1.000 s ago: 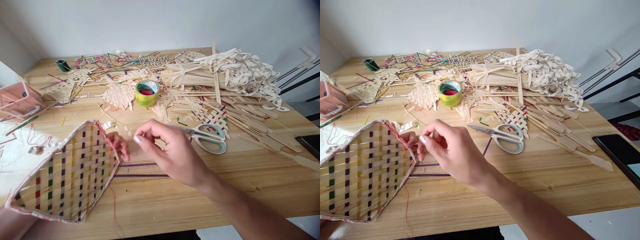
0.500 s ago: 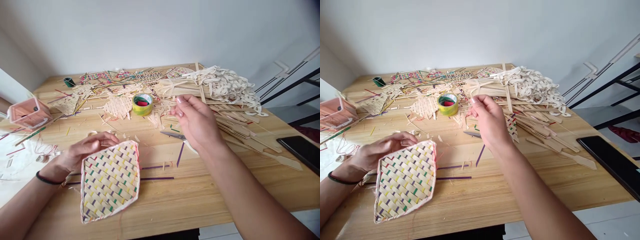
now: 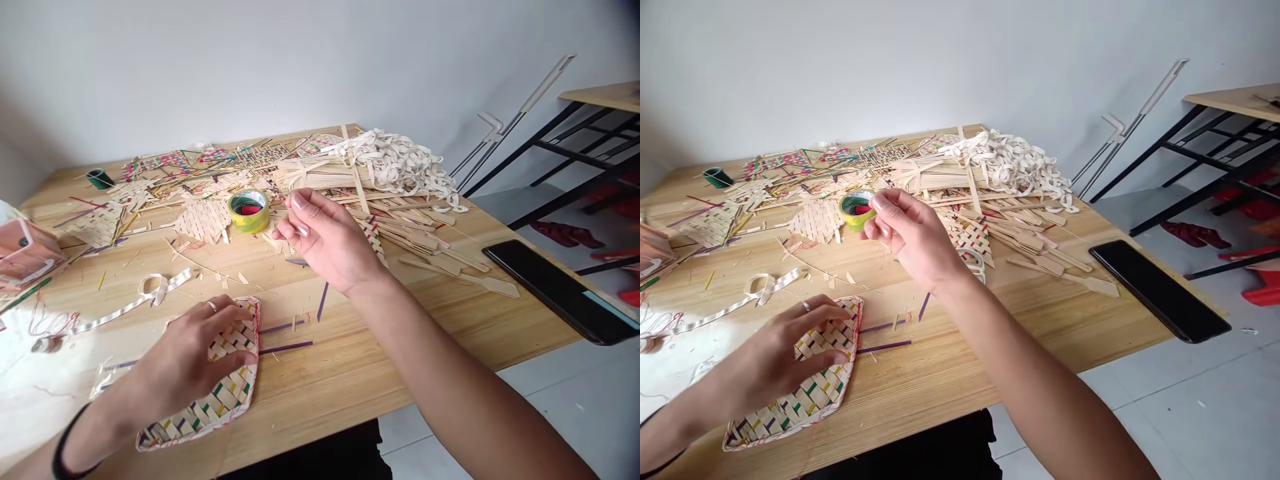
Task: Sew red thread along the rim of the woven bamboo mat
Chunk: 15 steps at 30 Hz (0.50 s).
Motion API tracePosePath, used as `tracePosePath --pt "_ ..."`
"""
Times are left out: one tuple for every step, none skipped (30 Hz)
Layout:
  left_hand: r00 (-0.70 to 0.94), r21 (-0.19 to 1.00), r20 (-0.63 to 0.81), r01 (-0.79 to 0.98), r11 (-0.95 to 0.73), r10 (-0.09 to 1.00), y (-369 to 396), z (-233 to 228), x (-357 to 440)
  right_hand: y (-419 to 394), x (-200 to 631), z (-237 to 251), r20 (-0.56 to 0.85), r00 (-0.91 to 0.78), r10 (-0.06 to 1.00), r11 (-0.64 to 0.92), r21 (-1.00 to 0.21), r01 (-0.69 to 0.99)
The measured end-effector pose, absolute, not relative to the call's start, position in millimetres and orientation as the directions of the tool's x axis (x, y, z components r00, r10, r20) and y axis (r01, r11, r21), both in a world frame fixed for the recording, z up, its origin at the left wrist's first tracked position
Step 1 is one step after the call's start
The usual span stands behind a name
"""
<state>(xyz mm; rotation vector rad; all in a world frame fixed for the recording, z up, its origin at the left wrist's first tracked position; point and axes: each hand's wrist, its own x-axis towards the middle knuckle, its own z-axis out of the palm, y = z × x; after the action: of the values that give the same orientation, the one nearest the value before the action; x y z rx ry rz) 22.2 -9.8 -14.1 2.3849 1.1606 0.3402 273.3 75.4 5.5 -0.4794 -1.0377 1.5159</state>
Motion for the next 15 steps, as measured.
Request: tracePosePath --pt "0.615 0.492 0.023 0.679 -0.544 0.788 -12.2 -17.7 31.0 73.6 273.9 8.8 0.262 -0.245 0.934 0.073 -0.808 -0.585" --pt "0.607 0.490 0.026 0.685 -0.540 0.794 -13.9 -20.8 38.4 72.2 274.7 11.8 0.273 -0.247 0.930 0.076 -0.799 -0.596" --pt "0.596 0.495 0.017 0.693 -0.525 0.803 -14.8 -23.3 43.9 71.3 275.5 14.4 0.282 -0.246 0.927 0.079 -0.790 -0.608" --pt "0.584 0.503 0.013 0.698 -0.510 0.812 -15.2 -24.9 47.6 71.1 276.5 16.4 0.287 -0.243 0.927 0.080 -0.781 -0.619" --pt "0.575 0.514 0.006 0.700 -0.496 0.818 -15.1 -25.7 49.6 71.5 277.6 18.0 0.293 -0.235 0.927 0.083 -0.771 -0.632" --pt "0.570 0.528 -0.002 0.698 -0.483 0.822 -14.8 -25.8 50.1 72.5 278.9 18.9 0.300 -0.225 0.927 0.089 -0.758 -0.647" --pt "0.568 0.545 -0.008 0.692 -0.473 0.823 -14.4 -25.4 49.5 73.8 280.2 19.3 0.308 -0.213 0.927 0.094 -0.742 -0.663" --pt "0.566 0.566 -0.013 0.684 -0.461 0.824 -14.0 -24.8 48.1 75.4 281.4 19.3 0.315 -0.202 0.927 0.098 -0.726 -0.681" --pt "0.561 0.589 -0.022 0.676 -0.442 0.828 -13.7 -24.1 46.5 77.1 282.5 19.0 0.324 -0.194 0.926 0.101 -0.707 -0.700" --pt "0.551 0.611 -0.032 0.671 -0.420 0.834 -13.5 -23.4 44.9 78.6 283.3 18.5 0.333 -0.188 0.924 0.102 -0.688 -0.719" --pt "0.540 0.626 -0.044 0.670 -0.398 0.840 -13.5 -22.6 43.5 80.0 283.8 17.9 0.341 -0.186 0.922 0.099 -0.670 -0.736" --pt "0.530 0.637 -0.057 0.672 -0.378 0.846 -13.4 -21.7 42.2 81.2 284.0 17.3 0.345 -0.187 0.920 0.093 -0.654 -0.751" --pt "0.521 0.641 -0.070 0.677 -0.362 0.851 -13.2 -20.7 41.3 82.2 283.9 16.9 0.347 -0.188 0.919 0.086 -0.641 -0.763" --pt "0.514 0.640 -0.080 0.684 -0.351 0.854 -12.8 -19.4 40.5 83.2 283.6 16.4 0.343 -0.189 0.920 0.077 -0.632 -0.771" --pt "0.508 0.635 -0.089 0.691 -0.344 0.857 -12.1 -17.8 39.7 84.1 283.2 16.1 0.335 -0.190 0.923 0.068 -0.628 -0.776"
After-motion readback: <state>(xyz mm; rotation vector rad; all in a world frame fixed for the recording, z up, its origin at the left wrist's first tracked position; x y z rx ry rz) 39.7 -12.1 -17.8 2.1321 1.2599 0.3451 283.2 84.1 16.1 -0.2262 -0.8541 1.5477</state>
